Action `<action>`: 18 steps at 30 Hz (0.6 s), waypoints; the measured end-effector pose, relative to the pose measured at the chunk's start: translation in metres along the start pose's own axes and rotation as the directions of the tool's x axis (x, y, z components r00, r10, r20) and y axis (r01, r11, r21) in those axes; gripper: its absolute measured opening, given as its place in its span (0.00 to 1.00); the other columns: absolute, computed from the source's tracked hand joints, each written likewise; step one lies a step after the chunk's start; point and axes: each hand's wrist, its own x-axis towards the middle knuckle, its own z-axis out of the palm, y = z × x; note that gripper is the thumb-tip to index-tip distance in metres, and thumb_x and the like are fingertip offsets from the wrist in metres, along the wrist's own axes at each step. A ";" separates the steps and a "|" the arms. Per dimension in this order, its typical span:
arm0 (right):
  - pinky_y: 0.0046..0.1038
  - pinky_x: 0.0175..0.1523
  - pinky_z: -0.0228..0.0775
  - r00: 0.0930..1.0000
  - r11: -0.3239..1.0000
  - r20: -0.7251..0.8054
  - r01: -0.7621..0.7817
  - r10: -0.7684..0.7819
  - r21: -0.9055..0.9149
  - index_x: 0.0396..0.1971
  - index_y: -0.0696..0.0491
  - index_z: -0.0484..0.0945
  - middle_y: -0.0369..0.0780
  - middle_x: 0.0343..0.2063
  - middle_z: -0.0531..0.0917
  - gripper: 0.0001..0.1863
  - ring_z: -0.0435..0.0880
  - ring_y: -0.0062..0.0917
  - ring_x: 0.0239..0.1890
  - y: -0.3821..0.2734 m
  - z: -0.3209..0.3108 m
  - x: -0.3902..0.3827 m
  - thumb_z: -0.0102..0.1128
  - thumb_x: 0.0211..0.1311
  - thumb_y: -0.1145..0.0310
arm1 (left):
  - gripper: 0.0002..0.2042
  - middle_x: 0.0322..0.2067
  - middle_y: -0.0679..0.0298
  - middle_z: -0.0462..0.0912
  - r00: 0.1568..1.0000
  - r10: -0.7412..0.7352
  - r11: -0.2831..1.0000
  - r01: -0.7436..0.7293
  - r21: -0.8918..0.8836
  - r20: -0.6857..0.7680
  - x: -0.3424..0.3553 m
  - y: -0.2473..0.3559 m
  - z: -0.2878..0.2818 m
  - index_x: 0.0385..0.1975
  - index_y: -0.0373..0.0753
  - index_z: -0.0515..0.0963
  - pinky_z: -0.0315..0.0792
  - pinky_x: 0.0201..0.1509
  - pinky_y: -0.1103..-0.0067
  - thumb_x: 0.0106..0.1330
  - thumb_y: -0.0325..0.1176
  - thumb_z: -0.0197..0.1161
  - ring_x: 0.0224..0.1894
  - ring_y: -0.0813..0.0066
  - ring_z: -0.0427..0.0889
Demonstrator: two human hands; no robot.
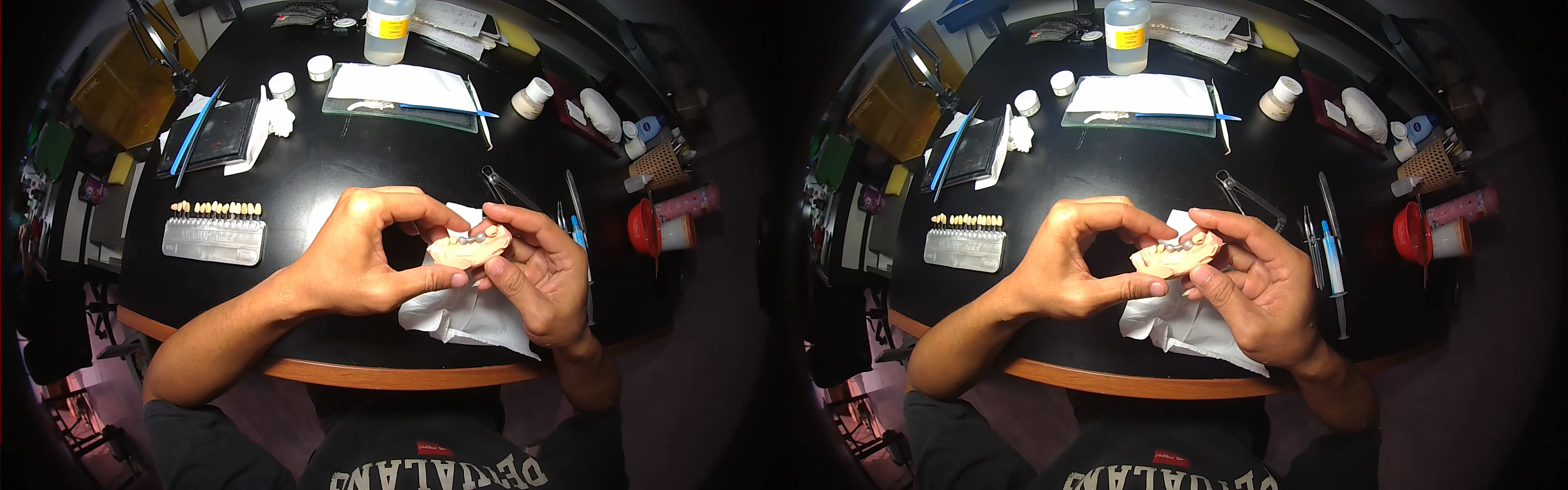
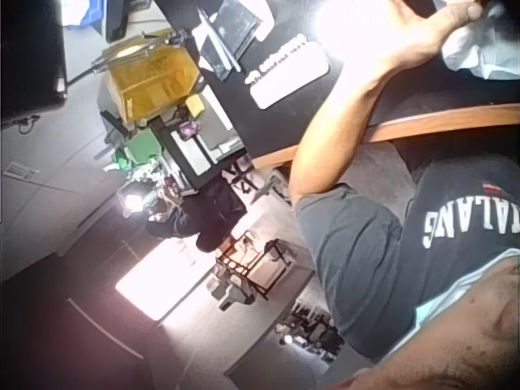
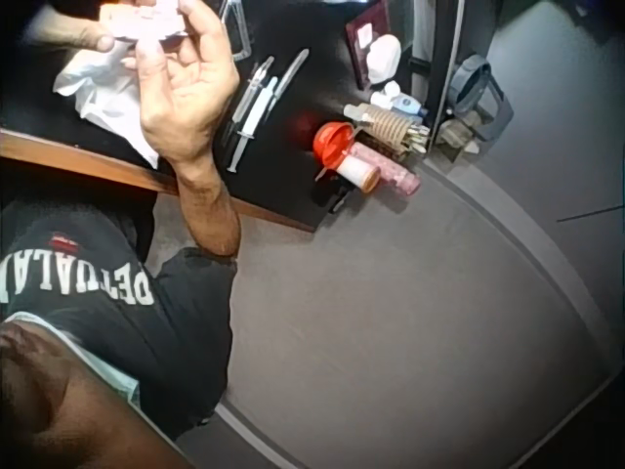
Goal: The person fits a dental implant into a partial denture model by hand, then uses a white cloth to wipe the surface of the denture.
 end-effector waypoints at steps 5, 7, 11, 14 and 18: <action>0.21 0.51 0.82 1.000 1.000 -0.003 -0.003 0.003 0.000 0.65 0.66 0.65 0.49 0.51 0.81 0.24 0.83 0.25 0.53 0.000 0.000 0.000 0.56 0.71 0.83 | 0.19 0.36 0.57 0.86 1.000 0.010 1.000 -0.011 0.025 0.027 0.000 0.000 -0.002 0.43 0.31 0.86 0.75 0.45 0.78 0.54 0.33 0.81 0.39 0.73 0.84; 0.22 0.51 0.82 1.000 1.000 -0.007 -0.005 0.005 0.002 0.65 0.66 0.65 0.49 0.51 0.81 0.25 0.84 0.26 0.53 -0.001 0.001 0.000 0.56 0.71 0.82 | 0.19 0.35 0.58 0.86 1.000 0.007 0.999 -0.008 0.033 0.029 0.000 0.000 -0.002 0.43 0.31 0.87 0.75 0.46 0.78 0.54 0.33 0.81 0.39 0.73 0.84; 0.22 0.50 0.82 1.000 1.000 -0.009 -0.005 0.005 -0.001 0.65 0.66 0.65 0.49 0.51 0.82 0.24 0.84 0.25 0.53 -0.001 0.000 0.000 0.56 0.71 0.82 | 0.19 0.35 0.58 0.86 1.000 0.009 0.999 -0.010 0.038 0.026 0.000 0.000 -0.002 0.43 0.32 0.87 0.75 0.46 0.78 0.54 0.33 0.81 0.39 0.73 0.85; 0.22 0.50 0.82 1.000 1.000 -0.013 -0.005 0.005 -0.001 0.65 0.66 0.66 0.49 0.51 0.82 0.24 0.84 0.25 0.53 -0.001 0.001 0.001 0.57 0.71 0.82 | 0.19 0.35 0.58 0.86 1.000 0.000 0.999 -0.002 0.039 0.031 0.000 0.000 -0.002 0.43 0.32 0.87 0.75 0.46 0.78 0.54 0.33 0.81 0.39 0.73 0.85; 0.22 0.51 0.82 1.000 1.000 -0.013 -0.008 0.008 0.001 0.65 0.66 0.66 0.49 0.51 0.82 0.24 0.84 0.26 0.53 -0.001 0.001 0.000 0.57 0.71 0.82 | 0.19 0.35 0.57 0.86 0.999 0.003 0.999 -0.005 0.046 0.032 0.000 0.000 -0.002 0.43 0.31 0.87 0.76 0.46 0.78 0.54 0.33 0.81 0.39 0.73 0.85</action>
